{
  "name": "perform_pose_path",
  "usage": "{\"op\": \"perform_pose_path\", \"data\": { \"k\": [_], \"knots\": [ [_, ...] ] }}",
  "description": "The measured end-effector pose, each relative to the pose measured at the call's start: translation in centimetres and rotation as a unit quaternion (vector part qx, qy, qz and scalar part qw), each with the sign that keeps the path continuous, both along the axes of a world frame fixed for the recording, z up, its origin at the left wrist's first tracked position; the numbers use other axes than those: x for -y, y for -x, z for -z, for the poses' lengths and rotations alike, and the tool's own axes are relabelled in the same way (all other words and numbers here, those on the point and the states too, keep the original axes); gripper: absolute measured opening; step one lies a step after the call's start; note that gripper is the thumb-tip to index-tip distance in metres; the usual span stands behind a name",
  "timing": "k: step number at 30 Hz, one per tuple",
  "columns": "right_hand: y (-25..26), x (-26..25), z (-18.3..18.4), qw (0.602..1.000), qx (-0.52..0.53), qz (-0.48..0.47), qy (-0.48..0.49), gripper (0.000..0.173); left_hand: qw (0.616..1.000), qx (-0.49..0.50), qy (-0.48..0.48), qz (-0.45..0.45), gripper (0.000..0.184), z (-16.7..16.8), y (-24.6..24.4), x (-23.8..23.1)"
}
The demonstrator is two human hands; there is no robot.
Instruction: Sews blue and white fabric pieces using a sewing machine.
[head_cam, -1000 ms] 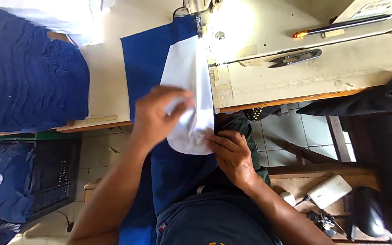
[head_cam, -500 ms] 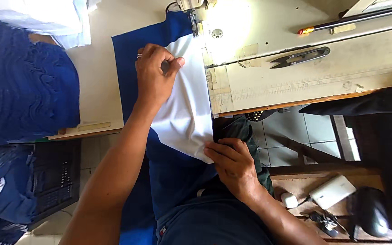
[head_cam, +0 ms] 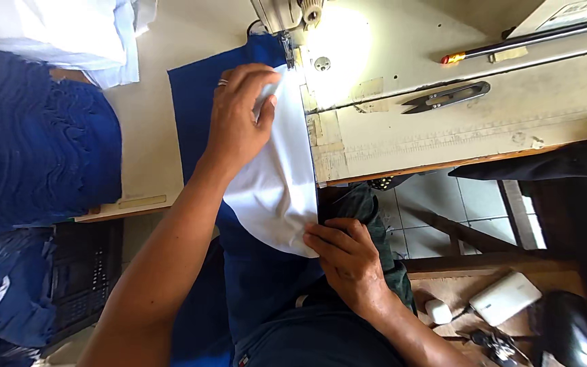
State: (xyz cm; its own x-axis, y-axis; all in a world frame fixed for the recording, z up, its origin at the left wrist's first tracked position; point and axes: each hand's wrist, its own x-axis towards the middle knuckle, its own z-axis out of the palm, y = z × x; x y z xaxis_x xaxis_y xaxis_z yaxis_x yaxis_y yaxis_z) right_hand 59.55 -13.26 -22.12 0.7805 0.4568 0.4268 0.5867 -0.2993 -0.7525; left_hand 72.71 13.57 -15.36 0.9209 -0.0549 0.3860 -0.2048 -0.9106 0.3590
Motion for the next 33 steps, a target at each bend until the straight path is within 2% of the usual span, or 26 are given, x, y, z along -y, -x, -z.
{"op": "perform_pose_path", "data": {
  "k": [3,7,15,24,33],
  "knots": [
    [0.0,0.1,-0.1,1.0,-0.003,-0.002,0.0,0.024,0.999,0.0,-0.031,0.041,0.035,0.8,-0.8,0.4],
    [0.1,0.3,-0.7,1.0,-0.009,-0.006,0.003,0.024,0.996,0.014,-0.076,0.046,0.036,1.4,-1.1,0.5],
    [-0.9,0.4,-2.9,1.0,0.0,0.009,0.023,0.024,0.998,0.018,-0.055,0.036,0.036,1.4,-2.1,-0.4],
    [-3.8,-1.0,-3.4,0.999,0.011,0.022,0.027,0.021,0.998,0.021,-0.038,0.045,0.035,1.1,-5.3,-1.9],
    [-4.8,-1.6,-3.4,0.999,0.006,0.022,0.028,0.023,0.995,-0.022,-0.099,0.017,0.043,0.7,-6.6,-2.4]
  ]
}}
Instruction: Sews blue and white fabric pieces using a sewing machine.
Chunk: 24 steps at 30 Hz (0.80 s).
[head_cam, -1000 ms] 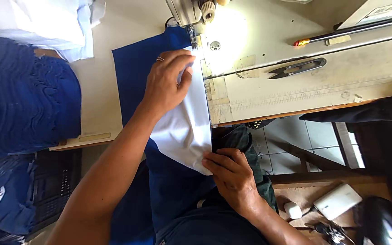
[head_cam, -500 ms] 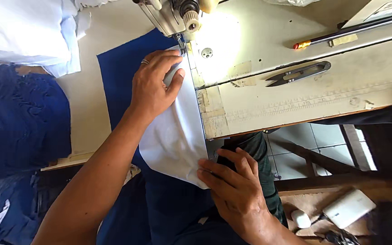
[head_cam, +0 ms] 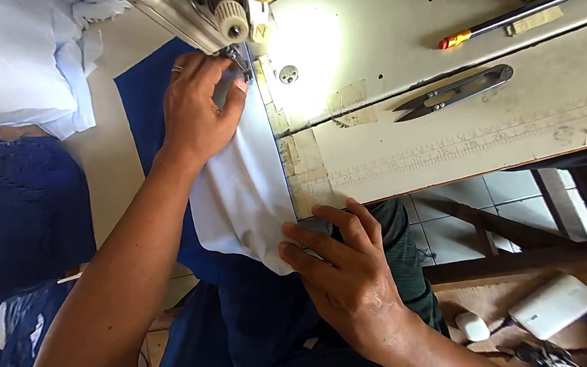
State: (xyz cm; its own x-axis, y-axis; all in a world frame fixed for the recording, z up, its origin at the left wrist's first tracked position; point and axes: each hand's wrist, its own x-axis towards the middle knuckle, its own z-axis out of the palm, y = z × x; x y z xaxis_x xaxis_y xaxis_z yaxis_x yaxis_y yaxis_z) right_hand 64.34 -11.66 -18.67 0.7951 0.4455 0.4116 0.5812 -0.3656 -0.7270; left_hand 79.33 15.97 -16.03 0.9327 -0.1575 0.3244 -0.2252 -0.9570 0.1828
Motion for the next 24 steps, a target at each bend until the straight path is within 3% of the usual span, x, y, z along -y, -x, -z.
{"op": "perform_pose_path", "data": {
  "k": [5,24],
  "knots": [
    [0.0,-0.2,0.1,1.0,-0.006,0.003,-0.001,0.024,0.999,-0.027,-0.038,0.006,0.042,0.1,-0.6,-0.3],
    [-0.5,-0.5,0.4,1.0,0.0,0.002,0.016,0.027,0.999,-0.008,-0.031,-0.001,0.042,0.3,-1.5,-0.6]
  ]
}}
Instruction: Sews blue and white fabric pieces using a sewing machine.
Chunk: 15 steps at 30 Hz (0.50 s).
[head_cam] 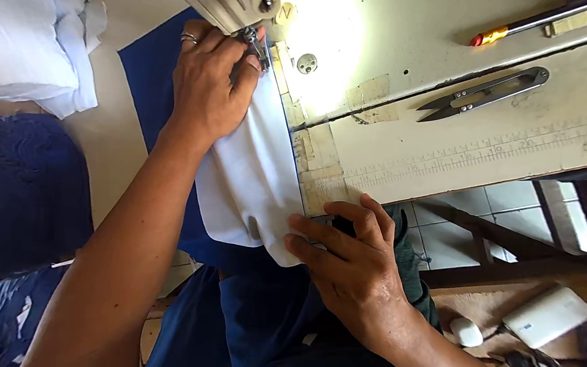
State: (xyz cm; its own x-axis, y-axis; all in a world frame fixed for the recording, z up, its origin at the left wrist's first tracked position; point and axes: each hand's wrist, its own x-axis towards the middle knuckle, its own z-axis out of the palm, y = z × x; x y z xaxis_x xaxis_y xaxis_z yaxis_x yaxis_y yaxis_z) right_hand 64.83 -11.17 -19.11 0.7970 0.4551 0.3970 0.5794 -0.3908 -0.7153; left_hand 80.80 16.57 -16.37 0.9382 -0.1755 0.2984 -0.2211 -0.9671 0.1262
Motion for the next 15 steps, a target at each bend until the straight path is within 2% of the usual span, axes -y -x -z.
{"op": "perform_pose_path", "data": {
  "k": [15],
  "knots": [
    [0.05,0.1,0.49,1.0,0.007,-0.003,0.01,0.026,0.999,0.004,0.032,0.005,0.042,0.21,-0.07,0.0]
  ]
}}
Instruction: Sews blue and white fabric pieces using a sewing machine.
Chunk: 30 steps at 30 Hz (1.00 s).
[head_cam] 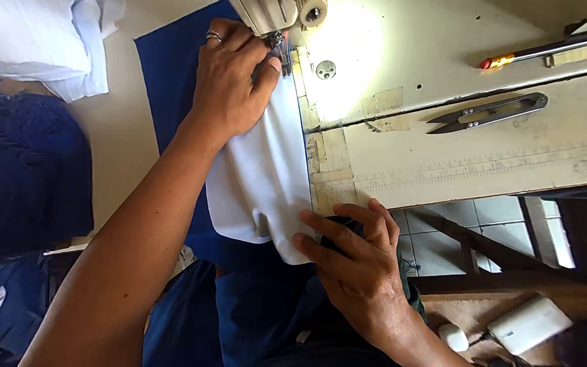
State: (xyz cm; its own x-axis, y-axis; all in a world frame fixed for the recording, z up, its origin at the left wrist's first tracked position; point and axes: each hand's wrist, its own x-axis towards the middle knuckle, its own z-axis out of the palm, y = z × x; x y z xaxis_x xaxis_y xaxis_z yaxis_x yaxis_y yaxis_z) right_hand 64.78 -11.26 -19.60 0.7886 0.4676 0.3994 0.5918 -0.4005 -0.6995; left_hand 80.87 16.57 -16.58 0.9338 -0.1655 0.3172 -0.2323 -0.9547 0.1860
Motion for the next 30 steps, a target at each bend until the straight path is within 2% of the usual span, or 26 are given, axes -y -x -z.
{"op": "perform_pose_path", "data": {
  "k": [15,17,19,23,26,30],
  "knots": [
    [-0.5,-0.3,0.2,0.999,0.035,0.008,-0.013,0.026,1.0,0.006,0.004,0.011,0.045,-0.1,0.0,0.0],
    [-0.6,-0.2,0.1,0.999,0.047,0.013,-0.017,0.025,0.999,-0.018,0.024,0.019,0.046,-1.3,0.4,0.1],
    [-0.6,-0.2,0.2,0.998,0.053,0.012,-0.018,0.025,0.996,-0.055,0.074,-0.013,0.046,-3.2,2.6,1.0],
    [-0.5,-0.3,0.4,0.998,0.063,0.011,-0.026,0.024,0.993,0.012,0.107,-0.058,0.041,-6.3,8.8,5.0],
    [-0.4,-0.3,0.3,0.998,0.059,0.006,-0.027,0.023,0.986,0.1,0.131,0.001,0.032,-10.1,10.9,8.7],
    [-0.4,-0.3,0.4,0.998,0.064,0.007,-0.026,0.023,0.971,0.168,0.145,0.089,0.027,-14.0,8.7,13.0]
  ]
}}
